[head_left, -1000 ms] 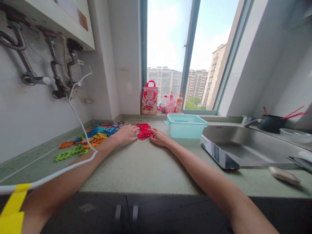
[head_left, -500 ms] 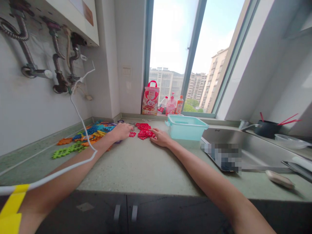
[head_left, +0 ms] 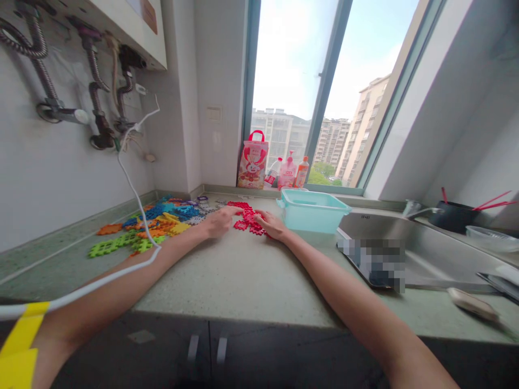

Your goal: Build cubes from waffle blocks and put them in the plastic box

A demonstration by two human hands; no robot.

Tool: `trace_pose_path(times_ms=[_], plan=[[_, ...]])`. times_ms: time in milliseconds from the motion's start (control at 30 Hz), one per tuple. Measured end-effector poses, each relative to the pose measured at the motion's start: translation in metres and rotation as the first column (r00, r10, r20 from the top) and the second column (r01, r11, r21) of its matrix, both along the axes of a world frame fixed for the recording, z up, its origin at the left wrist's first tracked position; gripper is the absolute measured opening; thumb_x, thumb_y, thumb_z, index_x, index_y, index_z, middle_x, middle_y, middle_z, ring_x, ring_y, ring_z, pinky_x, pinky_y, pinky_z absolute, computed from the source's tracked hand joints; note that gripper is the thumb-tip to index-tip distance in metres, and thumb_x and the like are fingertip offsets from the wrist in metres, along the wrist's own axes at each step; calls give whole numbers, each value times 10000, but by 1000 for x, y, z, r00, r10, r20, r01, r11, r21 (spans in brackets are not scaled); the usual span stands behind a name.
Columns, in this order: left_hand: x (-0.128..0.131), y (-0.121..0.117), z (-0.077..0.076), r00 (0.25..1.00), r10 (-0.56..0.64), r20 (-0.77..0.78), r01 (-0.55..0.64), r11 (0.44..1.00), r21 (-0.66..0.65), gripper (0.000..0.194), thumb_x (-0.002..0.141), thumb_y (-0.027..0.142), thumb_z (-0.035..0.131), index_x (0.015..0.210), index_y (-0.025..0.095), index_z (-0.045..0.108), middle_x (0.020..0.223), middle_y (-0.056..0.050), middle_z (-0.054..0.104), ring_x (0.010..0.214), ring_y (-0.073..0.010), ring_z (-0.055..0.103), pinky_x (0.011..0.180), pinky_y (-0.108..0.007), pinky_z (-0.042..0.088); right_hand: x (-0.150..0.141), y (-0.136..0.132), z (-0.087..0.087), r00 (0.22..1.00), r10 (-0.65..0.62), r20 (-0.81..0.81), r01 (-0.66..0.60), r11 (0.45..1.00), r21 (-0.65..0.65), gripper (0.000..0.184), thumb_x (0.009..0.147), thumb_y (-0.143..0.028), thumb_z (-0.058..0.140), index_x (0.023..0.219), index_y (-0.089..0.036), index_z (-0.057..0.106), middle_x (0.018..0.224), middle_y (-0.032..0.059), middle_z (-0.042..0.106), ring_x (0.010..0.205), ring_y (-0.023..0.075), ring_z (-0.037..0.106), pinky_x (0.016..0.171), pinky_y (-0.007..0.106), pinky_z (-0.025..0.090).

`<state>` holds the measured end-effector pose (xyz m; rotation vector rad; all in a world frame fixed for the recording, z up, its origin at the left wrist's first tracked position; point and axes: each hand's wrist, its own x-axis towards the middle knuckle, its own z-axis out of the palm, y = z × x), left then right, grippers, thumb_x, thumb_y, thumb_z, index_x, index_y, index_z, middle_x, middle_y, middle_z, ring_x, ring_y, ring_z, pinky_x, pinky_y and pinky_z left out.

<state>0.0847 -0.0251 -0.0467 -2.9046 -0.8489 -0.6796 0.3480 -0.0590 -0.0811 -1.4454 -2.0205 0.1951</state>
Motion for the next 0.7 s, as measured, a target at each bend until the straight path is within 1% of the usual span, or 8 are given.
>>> trace_pose_path(times_ms=[100, 200, 267, 333, 433, 533, 600, 700], plan=[[25, 9, -2, 985, 148, 84, -147, 989, -20, 500, 998, 256, 380, 1466, 170, 533, 1601, -117, 437, 1503, -213, 359, 1259, -351, 259, -3, -4, 0, 995, 6, 98, -5, 1000, -9, 637, 951, -585, 610, 1476, -228, 561, 1493, 132, 572, 1373, 276, 544, 1174, 415, 386], [56, 35, 4, 948, 316, -41, -319, 941, -110, 542, 1042, 409, 328, 1497, 173, 507, 1668, -156, 312, 1567, -288, 228, 1266, -448, 219, -4, -7, 1, 991, 22, 130, -22, 1000, 1, 539, 943, -528, 642, 1405, -253, 625, 1445, 115, 612, 1319, 260, 585, 1143, 391, 417], [75, 53, 9, 923, 372, -99, -383, 912, -148, 595, 1036, 490, 328, 1502, 162, 498, 1656, -202, 319, 1563, -356, 218, 1239, -540, 232, -3, -7, 1, 991, 35, 126, -38, 999, 22, 522, 946, -516, 638, 1385, -234, 639, 1416, 122, 631, 1290, 256, 602, 1122, 378, 434], [90, 67, 10, 907, 397, -138, -417, 892, -175, 610, 1019, 533, 351, 1467, 160, 532, 1602, -232, 402, 1524, -396, 302, 1196, -593, 277, -2, -5, 0, 992, 51, 114, -56, 998, 42, 525, 938, -514, 645, 1365, -208, 650, 1397, 132, 640, 1274, 259, 608, 1107, 367, 443], [104, 71, 1, 912, 376, -165, -403, 894, -195, 560, 1023, 512, 346, 1421, 190, 571, 1534, -200, 508, 1445, -353, 447, 1166, -531, 351, 1, 1, -1, 998, 28, 48, -30, 999, 26, 494, 949, -491, 621, 1337, -188, 652, 1367, 136, 648, 1255, 258, 612, 1103, 369, 442], [108, 62, -12, 940, 304, -156, -330, 925, -189, 538, 1046, 462, 292, 1459, 223, 539, 1545, -126, 520, 1426, -261, 479, 1178, -403, 362, 4, 9, -2, 996, -49, -75, 49, 999, -1, 478, 1005, -437, 518, 1398, -177, 595, 1416, 136, 612, 1326, 235, 560, 1145, 362, 398], [105, 51, -19, 953, 259, -158, -286, 941, -183, 549, 1051, 447, 274, 1477, 208, 524, 1557, -108, 512, 1427, -231, 475, 1192, -354, 342, 5, 12, -2, 988, -89, -127, 88, 996, -9, 512, 1029, -447, 461, 1452, -172, 551, 1473, 141, 569, 1382, 223, 513, 1175, 353, 358], [91, 30, -22, 977, 160, -137, -184, 965, -186, 554, 1045, 418, 279, 1449, 154, 551, 1537, -125, 533, 1412, -236, 489, 1205, -344, 329, 4, 12, -3, 988, -115, -102, 114, 993, -16, 561, 1040, -505, 420, 1476, -172, 539, 1512, 148, 541, 1409, 239, 491, 1186, 366, 341]])
